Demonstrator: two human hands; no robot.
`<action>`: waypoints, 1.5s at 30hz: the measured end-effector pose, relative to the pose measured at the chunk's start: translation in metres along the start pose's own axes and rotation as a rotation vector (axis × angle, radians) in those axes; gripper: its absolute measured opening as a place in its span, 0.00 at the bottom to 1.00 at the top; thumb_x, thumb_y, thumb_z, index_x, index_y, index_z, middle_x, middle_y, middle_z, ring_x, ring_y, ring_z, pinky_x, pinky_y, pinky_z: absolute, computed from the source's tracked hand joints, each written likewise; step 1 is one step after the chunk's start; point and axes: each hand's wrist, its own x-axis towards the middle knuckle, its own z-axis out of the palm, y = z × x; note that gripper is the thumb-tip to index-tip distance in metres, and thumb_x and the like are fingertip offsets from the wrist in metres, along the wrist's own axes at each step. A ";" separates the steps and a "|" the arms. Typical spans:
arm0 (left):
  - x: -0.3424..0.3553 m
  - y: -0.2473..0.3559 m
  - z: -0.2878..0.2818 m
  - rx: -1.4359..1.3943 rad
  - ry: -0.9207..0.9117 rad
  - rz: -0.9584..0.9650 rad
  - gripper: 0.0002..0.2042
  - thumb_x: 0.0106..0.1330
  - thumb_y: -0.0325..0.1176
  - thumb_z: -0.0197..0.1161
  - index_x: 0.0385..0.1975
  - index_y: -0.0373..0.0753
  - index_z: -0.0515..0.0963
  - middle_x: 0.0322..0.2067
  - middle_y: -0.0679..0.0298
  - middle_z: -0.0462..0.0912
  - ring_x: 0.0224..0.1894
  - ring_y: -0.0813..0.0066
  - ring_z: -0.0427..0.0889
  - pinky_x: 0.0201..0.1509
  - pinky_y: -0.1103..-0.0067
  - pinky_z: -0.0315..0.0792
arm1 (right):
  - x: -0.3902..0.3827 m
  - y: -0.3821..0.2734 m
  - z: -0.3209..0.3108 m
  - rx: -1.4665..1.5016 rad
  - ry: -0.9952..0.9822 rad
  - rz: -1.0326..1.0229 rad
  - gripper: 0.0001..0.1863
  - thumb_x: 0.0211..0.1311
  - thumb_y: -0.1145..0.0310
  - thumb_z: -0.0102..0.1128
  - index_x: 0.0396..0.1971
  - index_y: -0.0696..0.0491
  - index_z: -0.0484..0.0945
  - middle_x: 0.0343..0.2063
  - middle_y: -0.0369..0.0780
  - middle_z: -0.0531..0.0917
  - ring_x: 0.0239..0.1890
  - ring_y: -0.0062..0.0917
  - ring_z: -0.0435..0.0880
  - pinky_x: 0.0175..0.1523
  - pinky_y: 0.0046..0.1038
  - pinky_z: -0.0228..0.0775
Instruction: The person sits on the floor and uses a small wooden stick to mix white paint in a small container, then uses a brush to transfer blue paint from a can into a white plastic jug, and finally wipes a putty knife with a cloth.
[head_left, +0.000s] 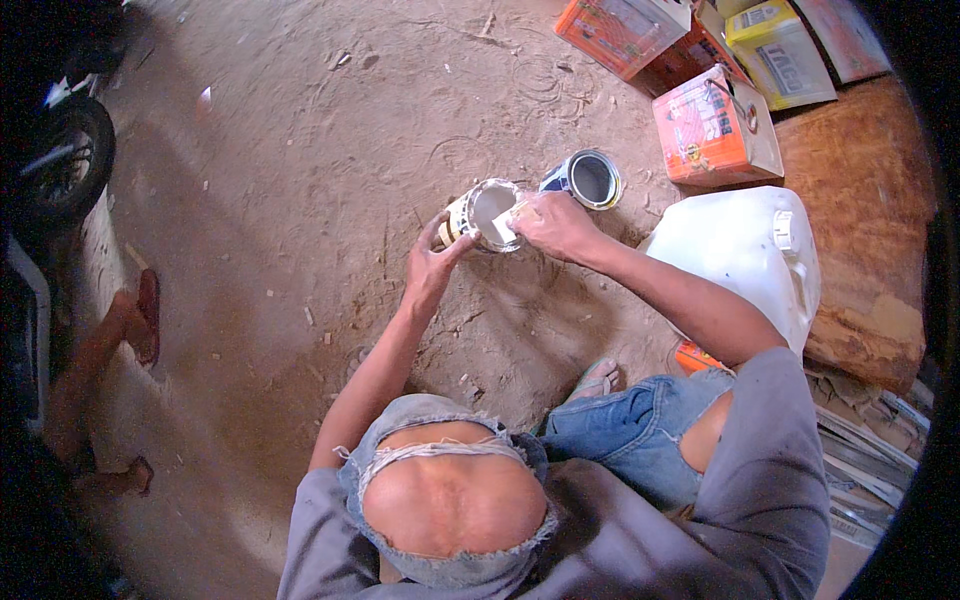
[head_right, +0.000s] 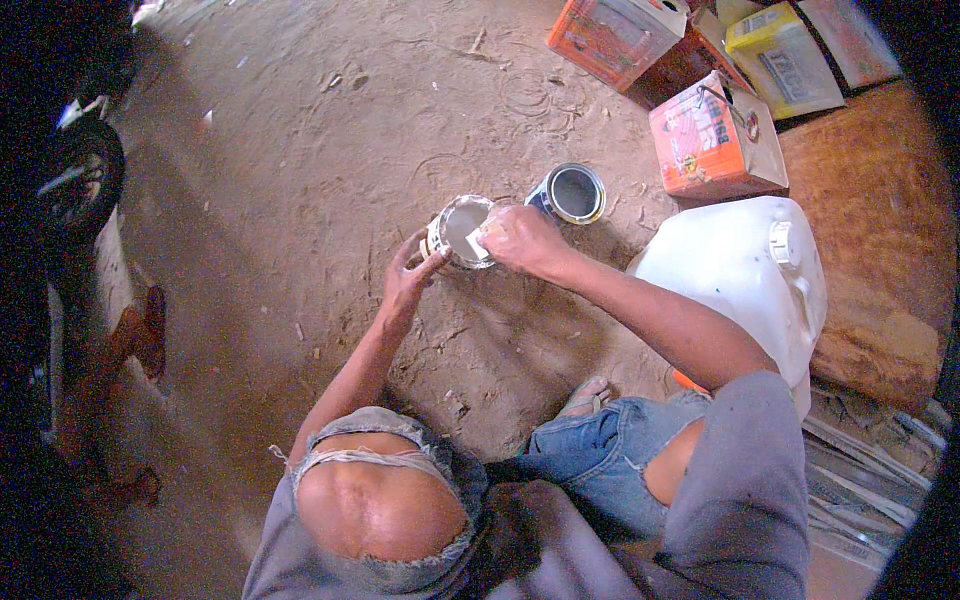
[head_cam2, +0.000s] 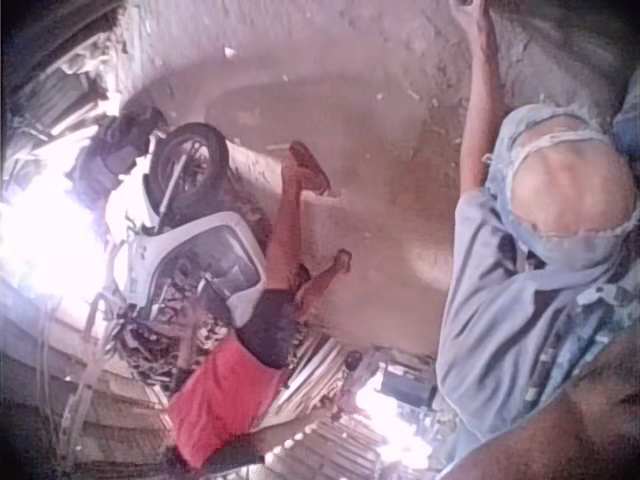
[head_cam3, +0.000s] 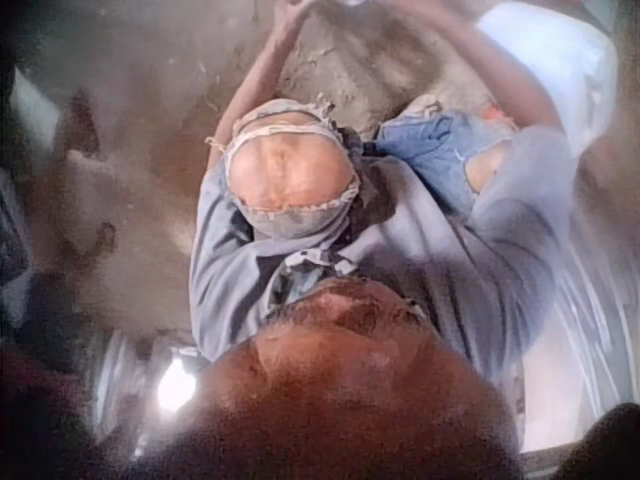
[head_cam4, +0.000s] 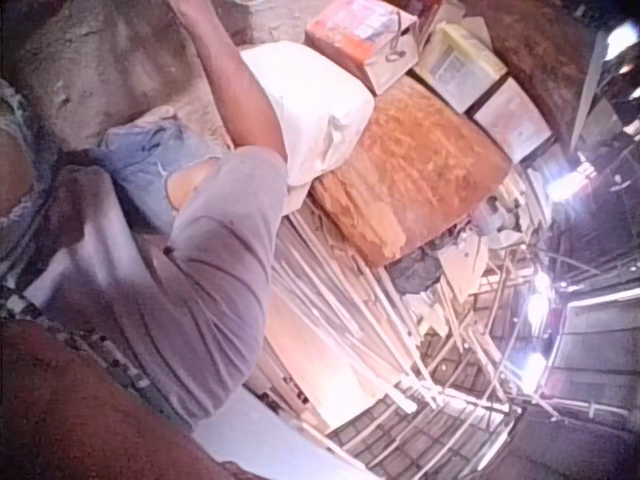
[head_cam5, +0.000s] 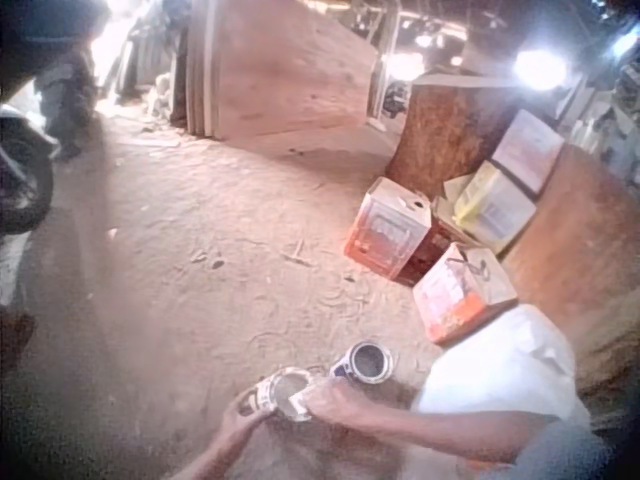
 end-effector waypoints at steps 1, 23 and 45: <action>0.001 -0.002 0.001 -0.006 0.001 0.007 0.38 0.55 0.50 0.76 0.66 0.45 0.72 0.52 0.59 0.83 0.51 0.69 0.80 0.47 0.75 0.72 | 0.003 -0.001 0.001 0.000 0.000 0.001 0.21 0.60 0.53 0.58 0.32 0.60 0.82 0.30 0.56 0.84 0.38 0.51 0.85 0.43 0.45 0.76; -0.005 0.006 0.000 -0.041 -0.004 0.000 0.39 0.57 0.44 0.75 0.67 0.34 0.67 0.53 0.50 0.81 0.54 0.65 0.81 0.59 0.73 0.72 | 0.006 -0.009 -0.009 0.206 -0.051 0.004 0.18 0.57 0.58 0.62 0.35 0.60 0.83 0.31 0.56 0.84 0.38 0.51 0.85 0.43 0.43 0.76; -0.008 0.009 -0.003 -0.113 -0.020 -0.034 0.42 0.55 0.46 0.77 0.69 0.36 0.66 0.56 0.47 0.79 0.58 0.61 0.78 0.62 0.71 0.70 | -0.003 0.062 -0.038 0.621 -0.062 0.144 0.18 0.64 0.56 0.62 0.38 0.57 0.86 0.28 0.31 0.84 0.30 0.16 0.77 0.38 0.21 0.69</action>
